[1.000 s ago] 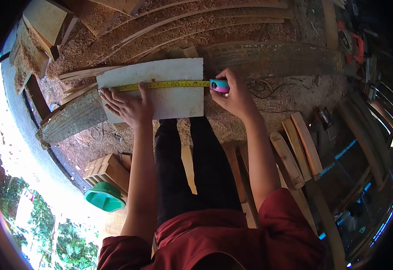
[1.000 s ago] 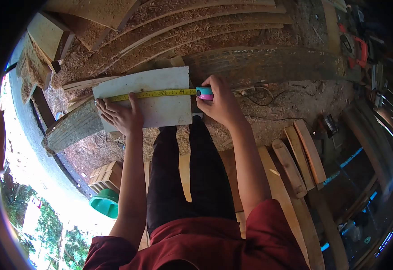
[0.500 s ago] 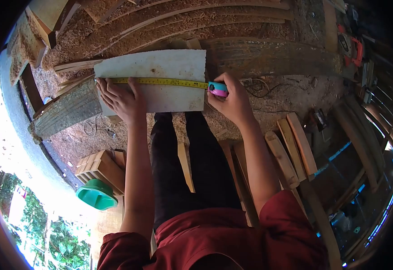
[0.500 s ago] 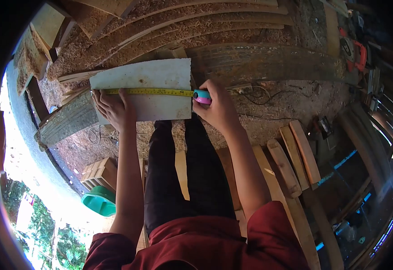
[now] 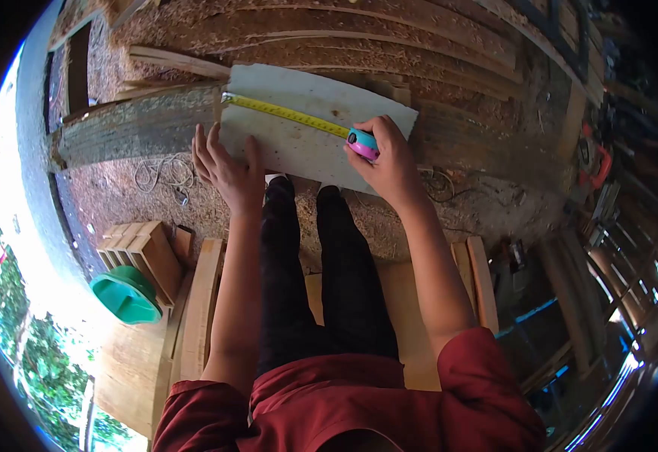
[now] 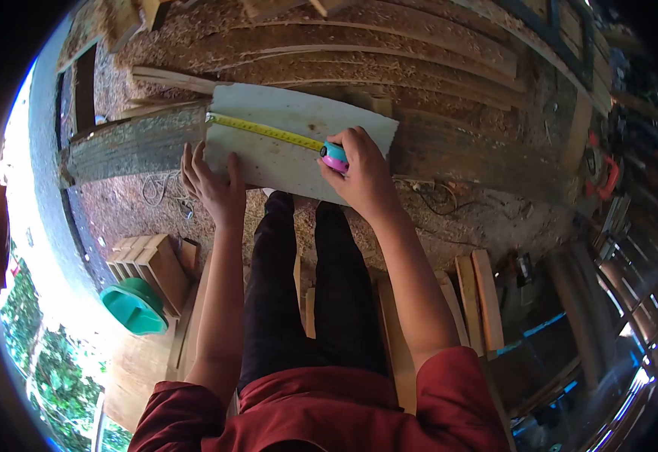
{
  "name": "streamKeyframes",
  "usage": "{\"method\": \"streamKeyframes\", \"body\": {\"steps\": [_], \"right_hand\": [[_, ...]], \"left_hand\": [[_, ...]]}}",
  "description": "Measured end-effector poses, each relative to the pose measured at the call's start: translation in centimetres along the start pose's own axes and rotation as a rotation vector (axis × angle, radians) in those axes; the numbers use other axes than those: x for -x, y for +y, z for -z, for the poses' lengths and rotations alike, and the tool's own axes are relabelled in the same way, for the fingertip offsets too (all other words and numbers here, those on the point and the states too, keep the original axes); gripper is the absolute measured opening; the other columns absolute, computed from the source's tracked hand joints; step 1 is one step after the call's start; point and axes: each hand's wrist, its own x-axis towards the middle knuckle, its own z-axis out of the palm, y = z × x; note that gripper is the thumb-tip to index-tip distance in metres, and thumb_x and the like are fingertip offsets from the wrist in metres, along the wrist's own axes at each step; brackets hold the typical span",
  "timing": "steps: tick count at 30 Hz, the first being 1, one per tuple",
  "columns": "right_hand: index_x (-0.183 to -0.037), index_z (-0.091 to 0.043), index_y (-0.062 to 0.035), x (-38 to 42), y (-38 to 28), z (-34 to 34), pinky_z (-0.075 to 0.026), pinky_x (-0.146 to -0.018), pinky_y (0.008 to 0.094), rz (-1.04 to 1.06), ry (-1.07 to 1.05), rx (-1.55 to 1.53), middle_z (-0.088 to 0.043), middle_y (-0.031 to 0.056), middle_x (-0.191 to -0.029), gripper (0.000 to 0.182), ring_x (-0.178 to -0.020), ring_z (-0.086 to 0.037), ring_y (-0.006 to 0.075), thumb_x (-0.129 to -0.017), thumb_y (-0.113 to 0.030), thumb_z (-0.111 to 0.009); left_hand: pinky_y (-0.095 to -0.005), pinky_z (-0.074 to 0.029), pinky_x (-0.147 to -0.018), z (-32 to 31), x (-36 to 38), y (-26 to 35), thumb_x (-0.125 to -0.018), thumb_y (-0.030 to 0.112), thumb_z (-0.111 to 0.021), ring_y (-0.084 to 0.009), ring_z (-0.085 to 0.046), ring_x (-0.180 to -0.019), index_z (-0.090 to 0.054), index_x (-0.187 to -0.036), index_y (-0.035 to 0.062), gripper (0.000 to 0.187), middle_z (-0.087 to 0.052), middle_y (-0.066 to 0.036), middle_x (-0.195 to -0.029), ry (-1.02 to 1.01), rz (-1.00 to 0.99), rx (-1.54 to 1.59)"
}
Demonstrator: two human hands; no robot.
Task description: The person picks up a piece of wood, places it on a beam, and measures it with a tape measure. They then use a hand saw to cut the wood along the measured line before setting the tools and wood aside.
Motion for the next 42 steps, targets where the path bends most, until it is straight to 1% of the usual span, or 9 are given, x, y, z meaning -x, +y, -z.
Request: {"method": "streamKeyframes", "body": {"steps": [2, 5, 9, 15, 17, 22, 28, 37, 42], "right_hand": [[-0.116, -0.062, -0.0011, -1.3, -0.7, -1.5, -0.057, -0.089, 0.0401, 0.097, 0.000, 0.036, -0.068, 0.0157, -0.107, 0.035, -0.097, -0.070, 0.0327, -0.093, -0.010, -0.088], [-0.113, -0.062, -0.0017, -3.0, -2.5, -3.4, -0.056, -0.087, 0.0469, 0.116, 0.004, -0.031, -0.064, 0.0184, -0.106, 0.035, -0.102, -0.069, 0.0403, -0.091, -0.010, -0.088], [-0.118, -0.064, -0.0015, -3.2, -2.7, -3.9, -0.056, -0.088, 0.0446, 0.173, -0.013, 0.032, -0.067, 0.0182, -0.108, 0.037, -0.102, -0.069, 0.0392, -0.092, -0.012, -0.088], [-0.128, -0.065, -0.0018, 2.1, 0.1, -3.0, -0.059, -0.090, 0.0432, -0.002, 0.259, 0.349, -0.072, 0.0193, -0.117, 0.036, -0.103, -0.073, 0.0377, -0.102, -0.021, -0.082], [-0.129, -0.064, -0.0021, 4.0, 0.7, -2.5, -0.059, -0.089, 0.0437, -0.238, 0.431, 0.313, -0.072, 0.0188, -0.117, 0.037, -0.102, -0.074, 0.0365, -0.107, -0.029, -0.077], [-0.130, -0.062, -0.0023, 5.8, 2.8, -1.8, -0.058, -0.088, 0.0416, -0.430, 0.428, 0.228, -0.071, 0.0174, -0.116, 0.041, -0.100, -0.072, 0.0297, -0.110, -0.035, -0.074], [-0.131, -0.061, -0.0024, 5.0, 2.5, -2.0, -0.057, -0.090, 0.0404, -0.529, 0.453, 0.201, -0.071, 0.0171, -0.116, 0.041, -0.101, -0.070, 0.0262, -0.110, -0.035, -0.074], [-0.127, -0.064, 0.0013, 5.1, 3.4, -1.6, -0.056, -0.095, 0.0390, -0.502, 0.494, 0.147, -0.073, 0.0164, -0.116, 0.040, -0.102, -0.070, 0.0242, -0.109, -0.033, -0.076], [-0.127, -0.065, 0.0014, 5.7, 3.3, -1.7, -0.057, -0.096, 0.0380, -0.527, 0.571, 0.010, -0.073, 0.0139, -0.113, 0.040, -0.100, -0.070, 0.0228, -0.108, -0.032, -0.077]], "left_hand": [[-0.0597, -0.027, -0.127, 1.0, 0.4, -0.5, -0.098, 0.037, -0.081, -0.0445, -0.042, -0.151, -0.064, -0.145, 0.0119, 0.056, -0.053, -0.022, -0.158, 0.055, 0.100, 0.032], [-0.0588, -0.030, -0.124, 1.6, 1.1, -2.4, -0.095, 0.035, -0.085, -0.0427, -0.045, -0.145, -0.065, -0.142, 0.0124, 0.056, -0.057, -0.020, -0.148, 0.047, 0.161, 0.014], [-0.0574, -0.032, -0.122, 2.7, 1.0, -3.4, -0.094, 0.034, -0.086, -0.0437, -0.045, -0.144, -0.069, -0.136, 0.0117, 0.050, -0.056, -0.020, -0.148, -0.017, 0.127, -0.008], [-0.0564, -0.035, -0.118, 3.0, 0.7, -2.5, -0.091, 0.022, -0.087, -0.0423, -0.047, -0.138, -0.068, -0.131, 0.0075, 0.047, -0.057, -0.018, -0.146, -0.023, 0.136, 0.167], [-0.0551, -0.036, -0.117, 3.2, 0.9, -2.1, -0.088, 0.019, -0.088, -0.0402, -0.050, -0.134, -0.067, -0.132, 0.0054, 0.050, -0.059, -0.018, -0.141, -0.029, 0.188, 0.250], [-0.0522, -0.038, -0.117, 5.1, 0.8, -0.9, -0.090, 0.012, -0.084, -0.0401, -0.055, -0.130, -0.065, -0.132, 0.0019, 0.047, -0.063, -0.018, -0.134, -0.039, 0.220, 0.289], [-0.0380, -0.057, -0.096, 8.2, 0.4, 1.2, -0.101, -0.003, -0.071, -0.0268, -0.070, -0.114, -0.063, -0.130, -0.0023, 0.030, -0.070, -0.017, -0.128, -0.076, 0.244, 0.595], [-0.0352, -0.056, -0.090, 9.4, -1.1, 1.4, -0.102, 0.000, -0.074, -0.0198, -0.070, -0.100, -0.066, -0.114, -0.0020, 0.014, -0.072, -0.013, -0.114, -0.122, 0.319, 0.778], [-0.0385, -0.057, -0.083, 8.6, -2.4, 0.0, -0.100, 0.010, -0.079, -0.0248, -0.071, -0.093, -0.070, -0.126, -0.0015, 0.029, -0.070, -0.014, -0.106, -0.287, 0.301, 0.623]]}}
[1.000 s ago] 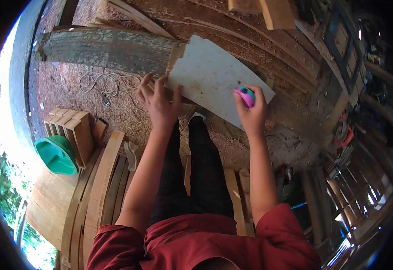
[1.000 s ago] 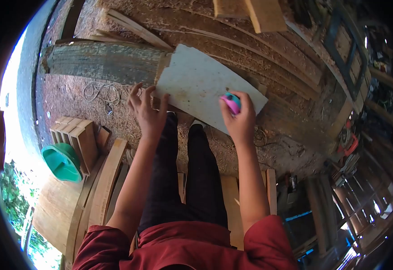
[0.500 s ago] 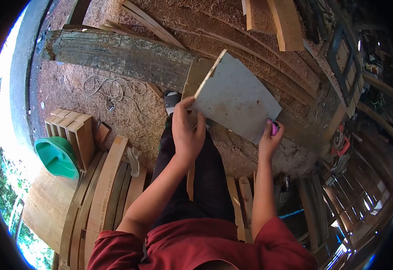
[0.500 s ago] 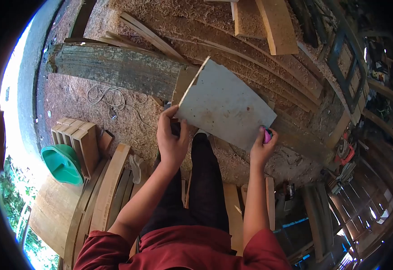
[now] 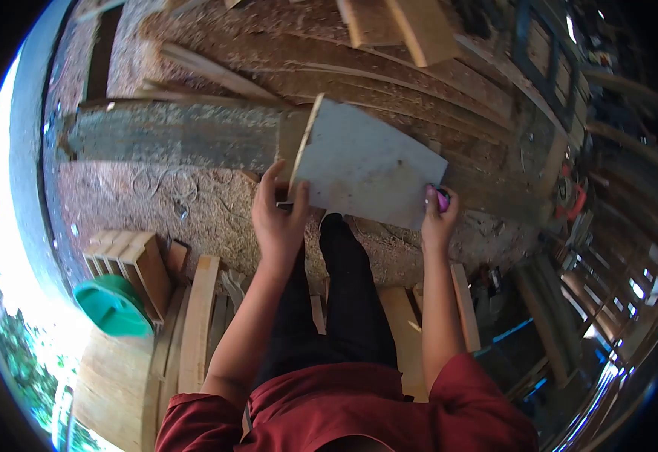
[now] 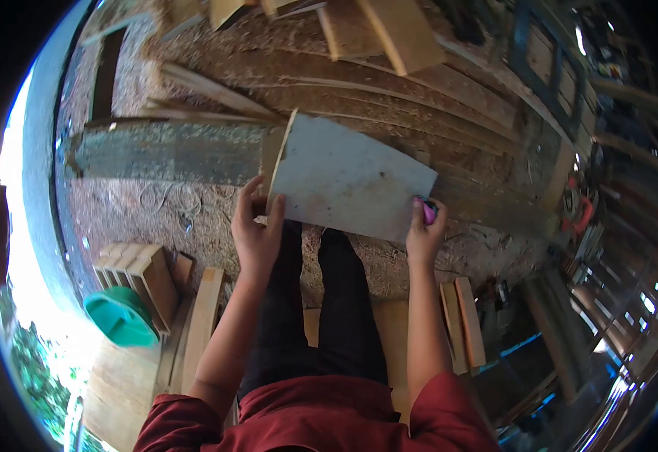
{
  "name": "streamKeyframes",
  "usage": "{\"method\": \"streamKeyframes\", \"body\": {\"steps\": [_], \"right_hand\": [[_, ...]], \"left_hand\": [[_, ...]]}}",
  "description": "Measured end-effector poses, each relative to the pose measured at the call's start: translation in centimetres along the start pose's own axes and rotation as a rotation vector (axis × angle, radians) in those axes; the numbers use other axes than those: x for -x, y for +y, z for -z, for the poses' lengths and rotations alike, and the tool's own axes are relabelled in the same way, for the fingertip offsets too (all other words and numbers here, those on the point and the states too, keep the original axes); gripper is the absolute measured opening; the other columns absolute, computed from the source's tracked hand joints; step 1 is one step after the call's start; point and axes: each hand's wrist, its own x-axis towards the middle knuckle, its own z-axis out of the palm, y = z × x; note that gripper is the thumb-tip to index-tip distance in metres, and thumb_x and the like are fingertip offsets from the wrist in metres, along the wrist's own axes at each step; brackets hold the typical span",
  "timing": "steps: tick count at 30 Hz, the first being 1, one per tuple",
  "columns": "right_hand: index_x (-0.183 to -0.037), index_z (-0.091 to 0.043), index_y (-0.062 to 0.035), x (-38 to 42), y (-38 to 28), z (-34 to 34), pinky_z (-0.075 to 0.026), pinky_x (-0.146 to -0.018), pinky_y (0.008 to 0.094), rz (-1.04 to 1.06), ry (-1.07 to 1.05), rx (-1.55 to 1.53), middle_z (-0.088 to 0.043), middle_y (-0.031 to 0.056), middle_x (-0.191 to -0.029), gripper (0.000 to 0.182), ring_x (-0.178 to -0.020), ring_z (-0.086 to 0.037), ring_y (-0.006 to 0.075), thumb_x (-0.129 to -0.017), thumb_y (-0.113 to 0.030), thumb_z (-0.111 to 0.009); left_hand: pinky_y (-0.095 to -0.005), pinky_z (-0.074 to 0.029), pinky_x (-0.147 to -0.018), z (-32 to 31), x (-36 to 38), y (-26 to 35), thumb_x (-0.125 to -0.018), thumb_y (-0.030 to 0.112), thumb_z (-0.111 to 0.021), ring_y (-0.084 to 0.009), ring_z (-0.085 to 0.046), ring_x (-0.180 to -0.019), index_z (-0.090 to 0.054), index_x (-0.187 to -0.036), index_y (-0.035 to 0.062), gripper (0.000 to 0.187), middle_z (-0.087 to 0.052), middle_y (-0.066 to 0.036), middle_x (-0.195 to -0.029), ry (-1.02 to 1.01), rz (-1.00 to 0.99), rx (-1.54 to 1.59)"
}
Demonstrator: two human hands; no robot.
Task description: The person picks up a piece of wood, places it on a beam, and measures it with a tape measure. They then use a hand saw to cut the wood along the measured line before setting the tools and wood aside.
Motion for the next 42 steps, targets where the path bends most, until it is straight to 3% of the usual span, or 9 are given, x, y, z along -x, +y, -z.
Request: {"method": "streamKeyframes", "body": {"steps": [5, 9, 15, 22, 25, 28, 32, 34, 42], "right_hand": [[-0.128, -0.066, -0.0015, 0.1, -0.7, 1.5, -0.057, -0.092, 0.0352, -0.047, 0.088, -0.154, -0.072, 0.0087, -0.112, 0.035, -0.098, -0.068, 0.0178, -0.109, -0.028, -0.077], [-0.127, -0.066, -0.0029, -0.6, 1.9, 3.9, -0.057, -0.090, 0.0335, -0.089, 0.184, -0.284, -0.071, 0.0077, -0.114, 0.032, -0.098, -0.067, 0.0154, -0.109, -0.028, -0.076], [-0.128, -0.066, -0.0020, -4.8, 7.1, 9.9, -0.056, -0.093, 0.0356, -0.165, 0.272, -0.319, -0.070, 0.0092, -0.117, 0.037, -0.101, -0.066, 0.0179, -0.108, -0.032, -0.077], [-0.127, -0.068, -0.0028, -13.4, 13.6, 17.5, -0.058, -0.091, 0.0396, 0.034, 0.286, -0.076, -0.072, 0.0136, -0.112, 0.042, -0.098, -0.070, 0.0260, -0.105, -0.037, -0.079], [-0.127, -0.067, -0.0034, -15.9, 14.8, 19.9, -0.059, -0.088, 0.0407, 0.068, 0.278, -0.064, -0.074, 0.0148, -0.110, 0.041, -0.097, -0.073, 0.0260, -0.106, -0.037, -0.079], [-0.126, -0.067, -0.0030, -16.7, 15.4, 22.4, -0.059, -0.089, 0.0396, -0.034, 0.171, -0.217, -0.075, 0.0165, -0.110, 0.039, -0.101, -0.074, 0.0279, -0.109, -0.037, -0.075], [-0.129, -0.065, -0.0016, -17.5, 18.5, 24.9, -0.059, -0.089, 0.0426, -0.041, 0.274, -0.258, -0.074, 0.0189, -0.113, 0.039, -0.102, -0.075, 0.0332, -0.112, -0.037, -0.070], [-0.130, -0.065, -0.0017, -17.9, 20.2, 25.8, -0.058, -0.091, 0.0446, -0.061, 0.285, -0.221, -0.073, 0.0195, -0.114, 0.039, -0.103, -0.073, 0.0352, -0.111, -0.035, -0.071], [-0.139, -0.062, -0.0041, -20.1, 21.5, 27.2, -0.051, -0.104, 0.0533, 0.253, 0.339, 0.043, -0.061, 0.0221, -0.134, 0.040, -0.125, -0.059, 0.0436, -0.105, -0.018, -0.076]], "left_hand": [[-0.0462, -0.057, -0.080, -0.9, -1.2, -0.9, -0.099, 0.016, -0.080, -0.0338, -0.069, -0.087, -0.074, -0.135, 0.0018, 0.040, -0.065, -0.016, -0.099, -0.108, -0.178, -0.269], [-0.0507, -0.054, -0.095, -3.9, -0.8, 0.0, -0.097, 0.016, -0.079, -0.0381, -0.066, -0.103, -0.074, -0.136, 0.0015, 0.042, -0.064, -0.017, -0.105, -0.107, -0.424, -0.419], [-0.0521, -0.052, -0.096, -12.4, 2.5, 2.2, -0.096, 0.016, -0.080, -0.0384, -0.062, -0.097, -0.074, -0.139, -0.0012, 0.046, -0.062, -0.016, -0.102, -0.259, -0.447, -0.496], [-0.0510, -0.052, -0.094, -23.2, 6.2, 5.5, -0.095, 0.016, -0.081, -0.0369, -0.060, -0.094, -0.075, -0.135, -0.0035, 0.045, -0.061, -0.016, -0.100, -0.256, -0.581, -0.556], [-0.0553, -0.049, -0.100, -26.8, 7.4, 6.5, -0.094, 0.021, -0.083, -0.0385, -0.059, -0.107, -0.074, -0.136, -0.0021, 0.049, -0.061, -0.017, -0.111, -0.266, -0.548, -0.622], [-0.0657, -0.038, -0.112, -29.0, 8.3, 6.6, -0.092, 0.042, -0.085, -0.0464, -0.045, -0.137, -0.060, -0.153, 0.0055, 0.076, -0.050, -0.022, -0.149, -0.199, -0.440, -0.857], [-0.0680, -0.035, -0.119, -32.2, 9.8, 6.6, -0.087, 0.047, -0.090, -0.0501, -0.039, -0.150, -0.049, -0.164, 0.0098, 0.094, -0.041, -0.024, -0.166, -0.079, -0.517, -0.863], [-0.0702, -0.024, -0.127, -33.7, 10.4, 7.1, -0.081, 0.064, -0.090, -0.0536, -0.025, -0.161, -0.032, -0.176, 0.0117, 0.123, -0.023, -0.027, -0.179, -0.110, -0.599, -0.886], [-0.0716, -0.016, -0.132, -39.0, 11.5, 11.2, -0.049, 0.077, -0.098, -0.0510, -0.009, -0.170, -0.025, -0.179, 0.0162, 0.161, -0.010, -0.029, -0.184, -0.536, -0.716, -1.050]]}}
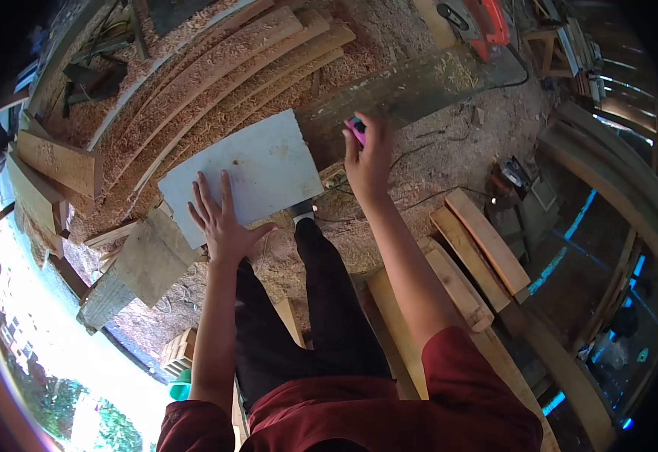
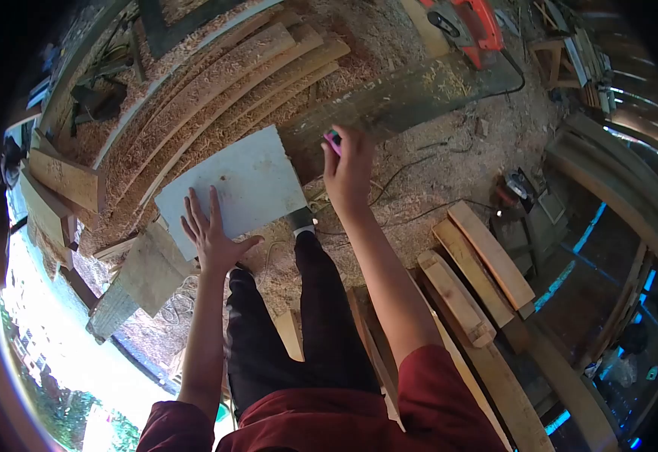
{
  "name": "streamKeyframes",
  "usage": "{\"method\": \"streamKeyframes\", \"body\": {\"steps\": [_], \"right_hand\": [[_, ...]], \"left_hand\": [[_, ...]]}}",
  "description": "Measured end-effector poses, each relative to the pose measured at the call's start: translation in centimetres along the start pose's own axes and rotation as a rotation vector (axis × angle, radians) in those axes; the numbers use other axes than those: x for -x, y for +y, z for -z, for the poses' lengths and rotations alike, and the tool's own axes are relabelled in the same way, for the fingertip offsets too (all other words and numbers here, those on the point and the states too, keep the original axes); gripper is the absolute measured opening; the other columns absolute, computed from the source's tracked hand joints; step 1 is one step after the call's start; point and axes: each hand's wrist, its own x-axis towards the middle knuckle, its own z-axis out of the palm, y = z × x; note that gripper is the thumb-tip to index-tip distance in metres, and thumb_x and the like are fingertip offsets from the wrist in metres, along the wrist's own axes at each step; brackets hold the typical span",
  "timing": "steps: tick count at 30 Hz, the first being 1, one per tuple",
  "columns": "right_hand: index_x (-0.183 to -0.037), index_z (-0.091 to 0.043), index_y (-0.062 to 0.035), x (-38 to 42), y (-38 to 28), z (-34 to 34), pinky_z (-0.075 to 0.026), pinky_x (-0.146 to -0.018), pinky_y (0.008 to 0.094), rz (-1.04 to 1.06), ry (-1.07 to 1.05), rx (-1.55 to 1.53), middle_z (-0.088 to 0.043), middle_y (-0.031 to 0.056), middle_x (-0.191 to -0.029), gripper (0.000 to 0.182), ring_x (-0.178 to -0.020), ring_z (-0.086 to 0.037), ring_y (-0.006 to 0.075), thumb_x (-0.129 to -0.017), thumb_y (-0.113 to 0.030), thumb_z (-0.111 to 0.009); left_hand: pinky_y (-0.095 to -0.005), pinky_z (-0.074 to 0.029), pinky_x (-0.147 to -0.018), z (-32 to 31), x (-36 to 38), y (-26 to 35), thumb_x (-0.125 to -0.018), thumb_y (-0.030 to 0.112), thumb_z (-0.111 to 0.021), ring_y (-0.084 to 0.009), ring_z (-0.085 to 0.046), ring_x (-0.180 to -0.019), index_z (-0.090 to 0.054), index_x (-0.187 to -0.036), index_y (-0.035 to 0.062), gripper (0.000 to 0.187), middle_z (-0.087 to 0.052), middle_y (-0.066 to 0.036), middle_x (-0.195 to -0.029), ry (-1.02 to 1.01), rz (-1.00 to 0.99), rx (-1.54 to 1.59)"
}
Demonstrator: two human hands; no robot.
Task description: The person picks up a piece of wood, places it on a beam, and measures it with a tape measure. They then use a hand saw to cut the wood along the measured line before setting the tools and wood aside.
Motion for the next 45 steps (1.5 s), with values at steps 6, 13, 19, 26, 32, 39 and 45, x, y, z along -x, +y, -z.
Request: {"method": "streamKeyframes", "body": {"steps": [6, 13, 19, 26, 32, 39, 45], "right_hand": [[-0.149, -0.061, -0.0077, 0.2, 1.0, -0.4, -0.044, -0.117, 0.0590, 0.198, -0.129, 0.052, -0.058, 0.0210, -0.143, 0.047, -0.136, -0.055, 0.0432, -0.104, -0.014, -0.073], [-0.130, -0.068, -0.0079, 4.0, -0.8, 1.7, -0.050, -0.104, 0.0559, 0.070, -0.114, 0.054, -0.069, 0.0154, -0.122, 0.030, -0.117, -0.065, 0.0364, -0.100, -0.012, -0.074], [-0.123, -0.067, -0.0012, 6.5, -3.6, 0.9, -0.057, -0.088, 0.0479, -0.028, -0.207, -0.012, -0.071, 0.0169, -0.108, 0.031, -0.100, -0.069, 0.0342, -0.101, -0.020, -0.078], [-0.132, -0.069, -0.0012, 5.0, -6.7, 2.1, -0.059, -0.080, 0.0450, -0.084, -0.202, -0.453, -0.073, 0.0143, -0.102, 0.034, -0.091, -0.073, 0.0348, -0.101, -0.011, -0.079], [-0.124, -0.074, -0.0030, 3.4, -9.7, 3.6, -0.058, -0.072, 0.0415, -0.061, -0.177, -0.562, -0.074, 0.0120, -0.102, 0.026, -0.084, -0.074, 0.0299, -0.099, -0.009, -0.082], [-0.129, -0.074, -0.0079, 2.1, -6.1, 3.7, -0.055, -0.091, 0.0486, -0.015, -0.074, -0.266, -0.074, 0.0124, -0.116, 0.032, -0.109, -0.072, 0.0322, -0.098, -0.008, -0.081], [-0.144, -0.067, -0.0164, 0.4, 0.9, 3.0, -0.042, -0.116, 0.0572, 0.110, -0.051, 0.197, -0.063, 0.0138, -0.147, 0.054, -0.135, -0.060, 0.0378, -0.093, -0.016, -0.085]], "left_hand": [[-0.0719, -0.015, -0.132, 1.4, -5.1, 0.3, -0.048, 0.082, -0.095, -0.0495, -0.010, -0.170, -0.019, -0.181, 0.0187, 0.165, -0.010, -0.028, -0.184, -0.022, -0.257, 0.029], [-0.0606, -0.037, -0.120, -0.3, -12.1, -2.6, -0.101, 0.060, -0.074, -0.0438, -0.056, -0.135, -0.062, -0.151, 0.0040, 0.076, -0.065, -0.023, -0.136, 0.101, -0.293, 0.051], [-0.0520, -0.045, -0.101, 0.1, -11.8, -0.7, -0.115, 0.046, -0.056, -0.0354, -0.065, -0.099, -0.071, -0.105, 0.0055, 0.044, -0.071, -0.012, -0.098, 0.414, -0.249, -0.028], [-0.0507, -0.043, -0.088, 4.4, -7.6, 0.2, -0.119, 0.048, -0.041, -0.0380, -0.058, -0.084, -0.057, -0.090, 0.0065, 0.053, -0.057, -0.014, -0.085, 0.620, -0.116, 0.098], [-0.0505, -0.044, -0.086, 5.8, -7.7, -0.4, -0.120, 0.043, -0.036, -0.0383, -0.055, -0.082, -0.054, -0.090, 0.0040, 0.052, -0.054, -0.017, -0.084, 0.608, -0.067, 0.259], [-0.0559, -0.046, -0.093, 0.6, -10.8, 0.9, -0.119, 0.051, -0.035, -0.0364, -0.065, -0.094, -0.066, -0.098, 0.0058, 0.058, -0.065, -0.015, -0.092, 0.438, 0.009, 0.177], [-0.0569, -0.042, -0.108, -2.8, -11.6, 2.5, -0.115, 0.043, -0.053, -0.0393, -0.060, -0.119, -0.069, -0.112, 0.0060, 0.040, -0.065, -0.015, -0.122, 0.361, -0.031, 0.032]]}}
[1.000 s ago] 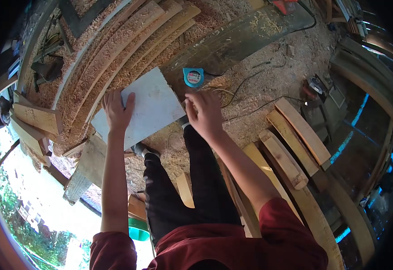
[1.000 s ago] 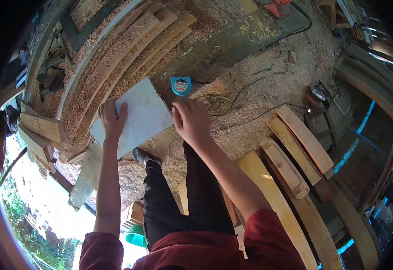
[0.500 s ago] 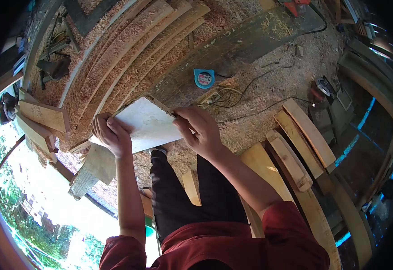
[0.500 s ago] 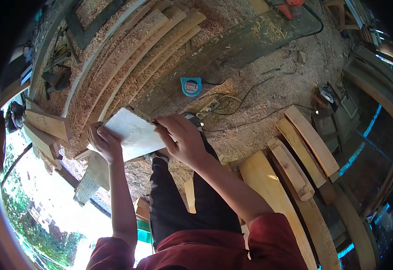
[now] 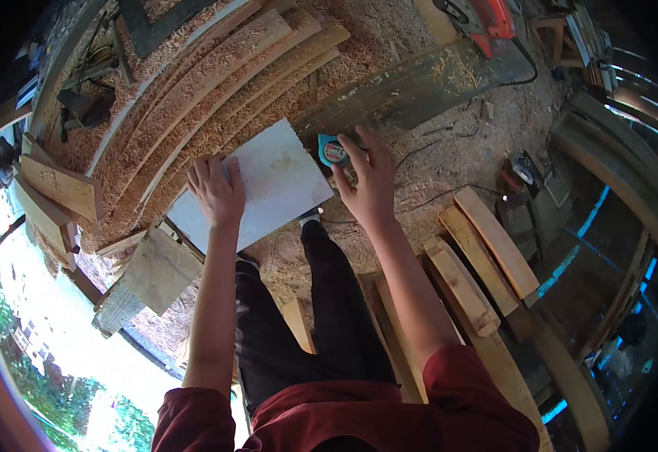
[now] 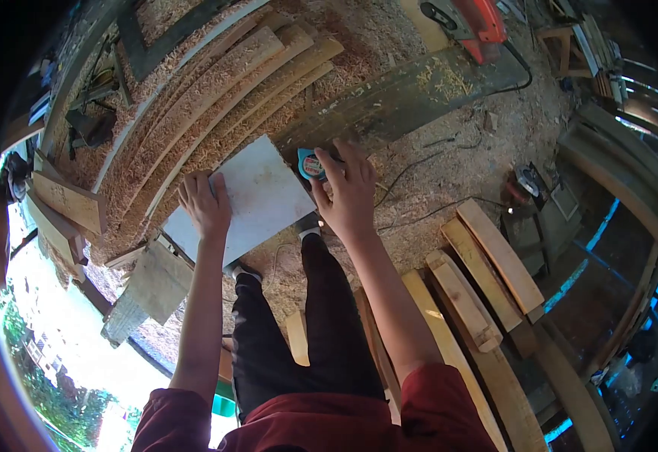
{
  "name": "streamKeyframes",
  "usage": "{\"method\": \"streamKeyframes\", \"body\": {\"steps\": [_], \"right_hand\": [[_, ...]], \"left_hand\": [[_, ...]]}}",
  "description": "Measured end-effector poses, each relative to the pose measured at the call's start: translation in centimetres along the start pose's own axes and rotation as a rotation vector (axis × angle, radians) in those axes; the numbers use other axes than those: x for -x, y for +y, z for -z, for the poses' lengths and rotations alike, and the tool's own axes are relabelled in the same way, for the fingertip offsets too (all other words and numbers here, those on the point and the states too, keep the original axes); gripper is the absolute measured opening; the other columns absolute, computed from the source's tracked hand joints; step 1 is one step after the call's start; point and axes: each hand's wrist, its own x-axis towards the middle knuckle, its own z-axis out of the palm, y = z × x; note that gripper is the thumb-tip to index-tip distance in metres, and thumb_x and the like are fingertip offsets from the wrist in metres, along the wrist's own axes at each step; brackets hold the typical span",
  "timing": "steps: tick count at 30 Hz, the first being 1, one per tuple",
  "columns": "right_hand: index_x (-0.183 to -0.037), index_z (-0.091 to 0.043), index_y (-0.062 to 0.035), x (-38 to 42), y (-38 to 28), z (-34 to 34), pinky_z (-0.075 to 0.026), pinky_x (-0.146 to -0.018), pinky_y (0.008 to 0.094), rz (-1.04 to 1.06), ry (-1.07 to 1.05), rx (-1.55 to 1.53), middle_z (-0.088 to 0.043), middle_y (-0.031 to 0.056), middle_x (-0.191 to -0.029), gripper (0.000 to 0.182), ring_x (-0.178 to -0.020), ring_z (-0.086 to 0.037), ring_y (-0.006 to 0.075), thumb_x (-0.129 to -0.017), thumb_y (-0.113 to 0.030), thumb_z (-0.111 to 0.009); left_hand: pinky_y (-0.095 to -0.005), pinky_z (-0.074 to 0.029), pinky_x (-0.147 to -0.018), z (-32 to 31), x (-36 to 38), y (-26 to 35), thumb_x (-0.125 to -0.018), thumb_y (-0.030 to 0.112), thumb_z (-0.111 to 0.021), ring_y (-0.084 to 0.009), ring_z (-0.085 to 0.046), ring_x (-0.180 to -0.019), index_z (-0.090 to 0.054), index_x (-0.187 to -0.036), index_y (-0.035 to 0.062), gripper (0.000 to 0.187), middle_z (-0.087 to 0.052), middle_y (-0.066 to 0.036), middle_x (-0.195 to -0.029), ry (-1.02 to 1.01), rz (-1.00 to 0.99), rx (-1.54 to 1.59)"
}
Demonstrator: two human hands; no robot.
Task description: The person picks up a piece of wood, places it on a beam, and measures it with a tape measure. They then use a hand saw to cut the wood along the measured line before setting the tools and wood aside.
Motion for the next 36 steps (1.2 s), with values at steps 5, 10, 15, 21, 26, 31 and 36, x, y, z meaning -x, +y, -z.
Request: {"method": "streamKeyframes", "body": {"steps": [5, 10, 15, 21, 26, 31, 36], "right_hand": [[-0.145, -0.066, -0.0163, -0.8, 1.5, -1.0, -0.045, -0.112, 0.0564, 0.048, -0.208, -0.093, -0.065, 0.0141, -0.141, 0.060, -0.130, -0.063, 0.0377, -0.090, -0.023, -0.090], [-0.143, -0.065, -0.0152, -1.7, 2.5, -1.8, -0.046, -0.110, 0.0565, 0.030, -0.130, -0.122, -0.065, 0.0148, -0.142, 0.059, -0.128, -0.064, 0.0387, -0.090, -0.024, -0.090], [-0.145, -0.064, -0.0135, -2.4, 0.5, -0.6, -0.045, -0.111, 0.0574, 0.040, -0.125, 0.007, -0.063, 0.0173, -0.146, 0.059, -0.131, -0.062, 0.0408, -0.092, -0.023, -0.087], [-0.146, -0.065, -0.0099, -3.5, -3.9, -0.7, -0.043, -0.113, 0.0560, 0.075, -0.118, -0.096, -0.064, 0.0173, -0.144, 0.054, -0.132, -0.060, 0.0400, -0.095, -0.020, -0.083], [-0.141, -0.067, -0.0069, -6.2, -10.1, -5.3, -0.046, -0.110, 0.0550, 0.257, -0.243, -0.139, -0.068, 0.0171, -0.136, 0.047, -0.127, -0.063, 0.0394, -0.097, -0.018, -0.081], [-0.144, -0.066, -0.0080, -9.6, -19.2, -12.9, -0.049, -0.109, 0.0540, 0.364, -0.489, -0.298, -0.072, 0.0160, -0.131, 0.049, -0.123, -0.066, 0.0394, -0.099, -0.018, -0.081], [-0.153, -0.060, -0.0080, -14.7, -28.7, -22.1, -0.049, -0.112, 0.0554, 0.452, -0.583, -0.403, -0.069, 0.0183, -0.139, 0.054, -0.130, -0.064, 0.0397, -0.103, -0.021, -0.077]], "left_hand": [[-0.0569, -0.040, -0.112, -1.1, -0.4, -0.6, -0.115, 0.041, -0.054, -0.0413, -0.056, -0.125, -0.070, -0.118, 0.0048, 0.040, -0.061, -0.018, -0.133, 0.029, -0.017, -0.048], [-0.0571, -0.040, -0.113, -0.5, -0.9, -0.5, -0.114, 0.039, -0.056, -0.0408, -0.057, -0.127, -0.069, -0.120, 0.0054, 0.036, -0.062, -0.017, -0.132, -0.044, -0.001, 0.024], [-0.0588, -0.040, -0.113, -0.1, -0.9, -0.7, -0.111, 0.034, -0.063, -0.0420, -0.057, -0.127, -0.064, -0.127, 0.0034, 0.035, -0.061, -0.019, -0.136, 0.007, -0.001, 0.117], [-0.0577, -0.037, -0.121, 4.5, 0.5, -2.8, -0.111, 0.023, -0.062, -0.0444, -0.051, -0.140, -0.066, -0.139, 0.0086, 0.032, -0.058, -0.021, -0.150, 0.099, 0.162, 0.317], [-0.0584, -0.033, -0.124, 8.9, 2.4, -8.8, -0.113, 0.027, -0.058, -0.0440, -0.049, -0.143, -0.068, -0.134, 0.0085, 0.030, -0.056, -0.020, -0.153, 0.231, 0.364, 0.387], [-0.0560, -0.033, -0.123, 11.9, 4.3, -16.5, -0.116, 0.026, -0.051, -0.0412, -0.049, -0.142, -0.072, -0.129, 0.0077, 0.031, -0.061, -0.020, -0.148, 0.367, 0.512, 0.363], [-0.0552, -0.033, -0.124, 12.8, 5.4, -21.3, -0.117, 0.028, -0.048, -0.0410, -0.049, -0.141, -0.073, -0.126, 0.0066, 0.035, -0.060, -0.020, -0.149, 0.383, 0.609, 0.396]]}}
